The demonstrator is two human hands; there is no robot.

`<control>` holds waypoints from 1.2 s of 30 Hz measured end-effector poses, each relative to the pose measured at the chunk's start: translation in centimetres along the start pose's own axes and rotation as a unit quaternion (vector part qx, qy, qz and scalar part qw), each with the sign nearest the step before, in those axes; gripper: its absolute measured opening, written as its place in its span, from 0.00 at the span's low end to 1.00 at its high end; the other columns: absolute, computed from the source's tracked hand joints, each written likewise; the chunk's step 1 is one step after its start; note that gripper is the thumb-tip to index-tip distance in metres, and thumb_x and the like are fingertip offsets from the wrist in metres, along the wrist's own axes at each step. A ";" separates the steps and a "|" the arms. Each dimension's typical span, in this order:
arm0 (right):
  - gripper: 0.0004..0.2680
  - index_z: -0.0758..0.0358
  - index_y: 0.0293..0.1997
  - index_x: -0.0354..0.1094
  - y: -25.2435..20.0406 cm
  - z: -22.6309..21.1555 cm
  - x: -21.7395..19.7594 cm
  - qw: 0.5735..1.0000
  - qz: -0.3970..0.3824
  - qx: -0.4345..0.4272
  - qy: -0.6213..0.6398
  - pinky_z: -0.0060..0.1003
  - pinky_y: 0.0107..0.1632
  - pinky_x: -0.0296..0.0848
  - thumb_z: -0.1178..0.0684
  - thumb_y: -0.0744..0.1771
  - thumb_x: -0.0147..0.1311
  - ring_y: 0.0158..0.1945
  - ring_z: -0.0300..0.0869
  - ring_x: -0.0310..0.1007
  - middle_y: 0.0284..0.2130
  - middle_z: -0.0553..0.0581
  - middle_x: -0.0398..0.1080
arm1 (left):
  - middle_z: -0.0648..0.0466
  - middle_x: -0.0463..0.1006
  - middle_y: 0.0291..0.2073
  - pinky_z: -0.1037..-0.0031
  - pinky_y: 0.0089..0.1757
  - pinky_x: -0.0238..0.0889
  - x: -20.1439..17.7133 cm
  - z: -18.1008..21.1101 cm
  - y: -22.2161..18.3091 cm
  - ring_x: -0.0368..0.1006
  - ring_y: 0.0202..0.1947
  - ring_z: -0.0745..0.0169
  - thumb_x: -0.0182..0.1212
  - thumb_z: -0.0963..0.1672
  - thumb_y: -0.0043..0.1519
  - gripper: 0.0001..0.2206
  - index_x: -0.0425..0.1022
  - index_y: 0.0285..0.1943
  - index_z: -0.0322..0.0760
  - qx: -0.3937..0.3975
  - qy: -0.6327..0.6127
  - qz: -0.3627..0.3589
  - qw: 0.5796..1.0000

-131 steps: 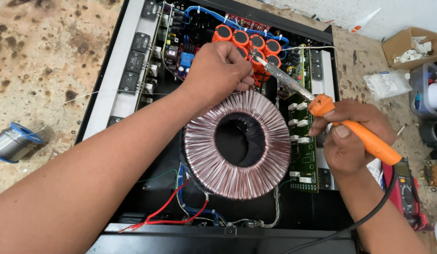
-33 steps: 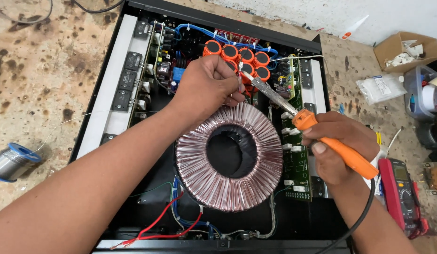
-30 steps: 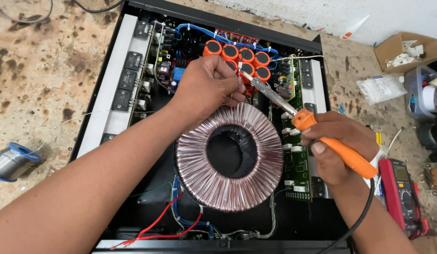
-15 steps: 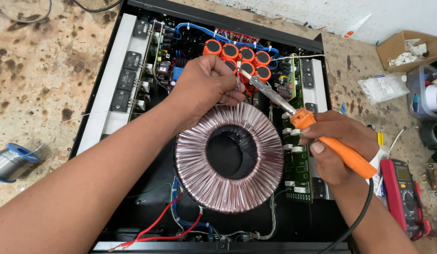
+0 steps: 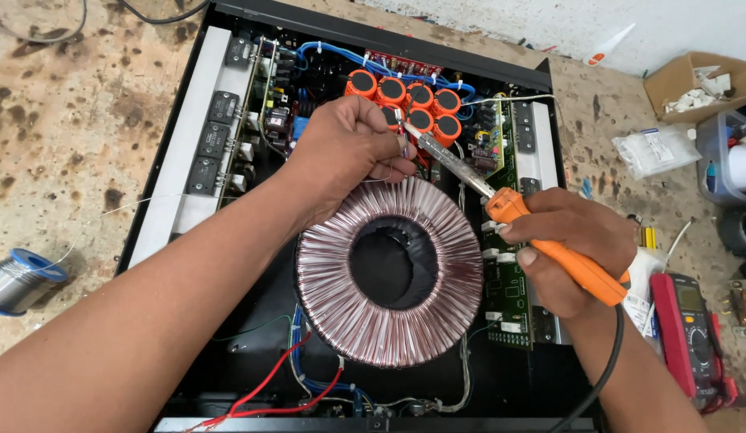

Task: Soldering wires to components inside an electronic device chassis near a large transformer.

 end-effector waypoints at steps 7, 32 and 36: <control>0.09 0.64 0.33 0.74 -0.1 0.2 -0.5 1.000 -0.002 0.020 0.005 0.37 0.31 0.62 0.50 0.65 0.50 0.27 0.47 0.68 0.26 0.63 0.68 | 0.40 0.78 0.25 0.72 0.27 0.78 0.0 -0.5 0.5 0.82 0.24 0.50 0.60 0.30 0.59 0.17 0.59 0.34 0.39 0.014 -0.028 -0.016 0.999; 0.08 0.57 0.36 0.73 -0.3 0.6 -1.1 0.986 -0.035 0.166 -0.007 0.38 0.32 0.58 0.49 0.66 0.48 0.22 0.41 0.56 0.25 0.58 0.62 | 0.37 0.81 0.27 0.77 0.26 0.73 -0.5 -1.0 0.2 0.85 0.27 0.49 0.63 0.31 0.58 0.19 0.57 0.25 0.41 -0.012 -0.018 0.019 1.000; 0.06 0.56 0.35 0.72 0.7 -0.1 -0.9 0.980 -0.034 0.193 0.007 0.36 0.31 0.55 0.53 0.66 0.47 0.22 0.37 0.53 0.25 0.55 0.63 | 0.38 0.81 0.29 0.74 0.28 0.74 -0.4 -0.7 -0.1 0.84 0.27 0.51 0.61 0.32 0.60 0.19 0.56 0.26 0.42 -0.019 0.003 0.012 1.000</control>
Point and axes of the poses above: each hand's wrist, its own y-axis towards the middle knuckle, its own x-axis out of the palm, z = x × y, the point moved 10 cm from there along y, towards the middle knuckle
